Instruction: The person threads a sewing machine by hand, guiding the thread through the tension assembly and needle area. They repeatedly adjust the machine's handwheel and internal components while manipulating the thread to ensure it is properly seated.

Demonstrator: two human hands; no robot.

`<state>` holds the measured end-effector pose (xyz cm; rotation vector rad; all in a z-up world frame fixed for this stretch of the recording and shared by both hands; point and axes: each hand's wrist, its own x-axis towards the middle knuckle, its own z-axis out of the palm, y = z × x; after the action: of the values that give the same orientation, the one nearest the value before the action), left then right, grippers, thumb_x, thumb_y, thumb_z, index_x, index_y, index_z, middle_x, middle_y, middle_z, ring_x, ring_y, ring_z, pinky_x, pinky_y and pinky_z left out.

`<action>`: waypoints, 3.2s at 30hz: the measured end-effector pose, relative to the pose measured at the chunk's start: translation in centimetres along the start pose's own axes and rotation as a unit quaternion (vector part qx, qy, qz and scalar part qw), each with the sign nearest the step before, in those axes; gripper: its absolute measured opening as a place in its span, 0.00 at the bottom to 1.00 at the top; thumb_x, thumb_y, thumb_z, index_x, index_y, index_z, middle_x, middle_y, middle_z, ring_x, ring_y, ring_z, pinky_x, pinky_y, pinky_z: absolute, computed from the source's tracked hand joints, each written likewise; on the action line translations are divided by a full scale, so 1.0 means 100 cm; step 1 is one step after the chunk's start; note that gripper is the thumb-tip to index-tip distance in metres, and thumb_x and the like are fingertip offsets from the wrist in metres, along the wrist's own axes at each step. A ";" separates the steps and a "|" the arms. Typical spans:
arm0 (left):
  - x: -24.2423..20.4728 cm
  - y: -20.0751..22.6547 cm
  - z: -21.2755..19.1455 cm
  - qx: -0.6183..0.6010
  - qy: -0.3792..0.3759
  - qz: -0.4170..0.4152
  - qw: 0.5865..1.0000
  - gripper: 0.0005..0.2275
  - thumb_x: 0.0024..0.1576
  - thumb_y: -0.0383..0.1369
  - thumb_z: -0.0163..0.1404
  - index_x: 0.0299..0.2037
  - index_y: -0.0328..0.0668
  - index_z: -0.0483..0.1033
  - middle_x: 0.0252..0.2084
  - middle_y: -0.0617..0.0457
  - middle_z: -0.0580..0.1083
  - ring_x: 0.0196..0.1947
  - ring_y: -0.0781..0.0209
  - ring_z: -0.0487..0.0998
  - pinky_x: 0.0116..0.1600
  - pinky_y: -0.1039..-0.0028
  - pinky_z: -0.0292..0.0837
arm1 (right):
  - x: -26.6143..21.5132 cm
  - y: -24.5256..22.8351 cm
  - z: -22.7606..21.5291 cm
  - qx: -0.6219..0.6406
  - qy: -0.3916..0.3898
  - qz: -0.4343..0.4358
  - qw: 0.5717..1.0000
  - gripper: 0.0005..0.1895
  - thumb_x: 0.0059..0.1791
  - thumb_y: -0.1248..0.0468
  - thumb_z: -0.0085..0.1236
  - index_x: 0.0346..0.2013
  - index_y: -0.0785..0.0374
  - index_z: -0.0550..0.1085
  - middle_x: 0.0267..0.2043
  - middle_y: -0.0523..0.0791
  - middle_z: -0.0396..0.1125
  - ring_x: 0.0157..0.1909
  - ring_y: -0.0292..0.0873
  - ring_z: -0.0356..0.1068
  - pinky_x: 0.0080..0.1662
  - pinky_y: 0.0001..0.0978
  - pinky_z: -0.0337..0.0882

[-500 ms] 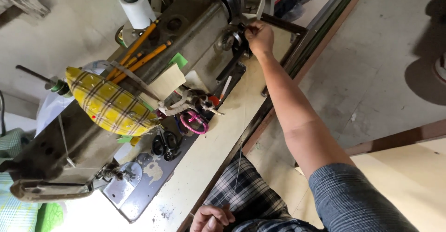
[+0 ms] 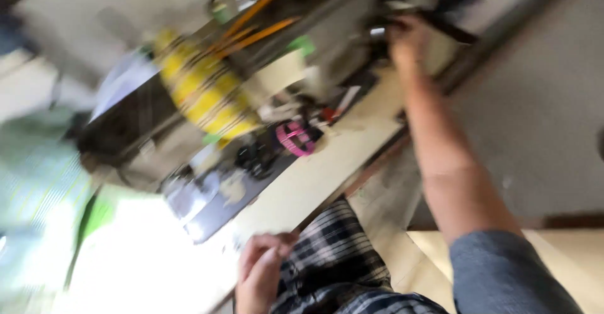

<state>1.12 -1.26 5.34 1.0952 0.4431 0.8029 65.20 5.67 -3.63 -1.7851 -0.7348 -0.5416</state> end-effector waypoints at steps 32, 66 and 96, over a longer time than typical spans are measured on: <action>0.026 0.023 -0.029 0.110 -0.114 0.044 0.986 0.05 0.58 0.29 0.56 0.32 0.41 0.73 0.39 0.42 0.78 0.49 0.46 0.79 0.58 0.59 0.72 | 0.003 -0.004 -0.014 0.127 -0.003 0.060 0.990 0.10 0.43 0.68 0.58 0.35 0.58 0.83 0.34 0.40 0.78 0.37 0.36 0.76 0.42 0.29 0.76; 0.019 0.025 -0.024 0.138 -0.193 0.096 0.967 0.09 0.57 0.35 0.58 0.30 0.42 0.74 0.30 0.52 0.76 0.51 0.45 0.79 0.61 0.54 0.71 | -0.001 -0.010 -0.009 0.144 0.000 0.074 0.987 0.14 0.43 0.72 0.54 0.37 0.56 0.82 0.36 0.38 0.77 0.39 0.32 0.74 0.42 0.26 0.72; 0.019 0.033 -0.019 0.152 -0.218 0.081 0.961 0.09 0.57 0.36 0.59 0.30 0.44 0.74 0.29 0.54 0.77 0.45 0.48 0.82 0.57 0.56 0.75 | -0.001 -0.038 -0.036 0.065 -0.018 -0.034 0.997 0.12 0.40 0.74 0.55 0.31 0.56 0.81 0.29 0.39 0.74 0.29 0.31 0.70 0.33 0.21 0.68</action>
<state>-0.07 2.11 7.68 1.5677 0.1041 0.6202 62.38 3.05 -0.05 -1.6579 -0.8394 -0.4972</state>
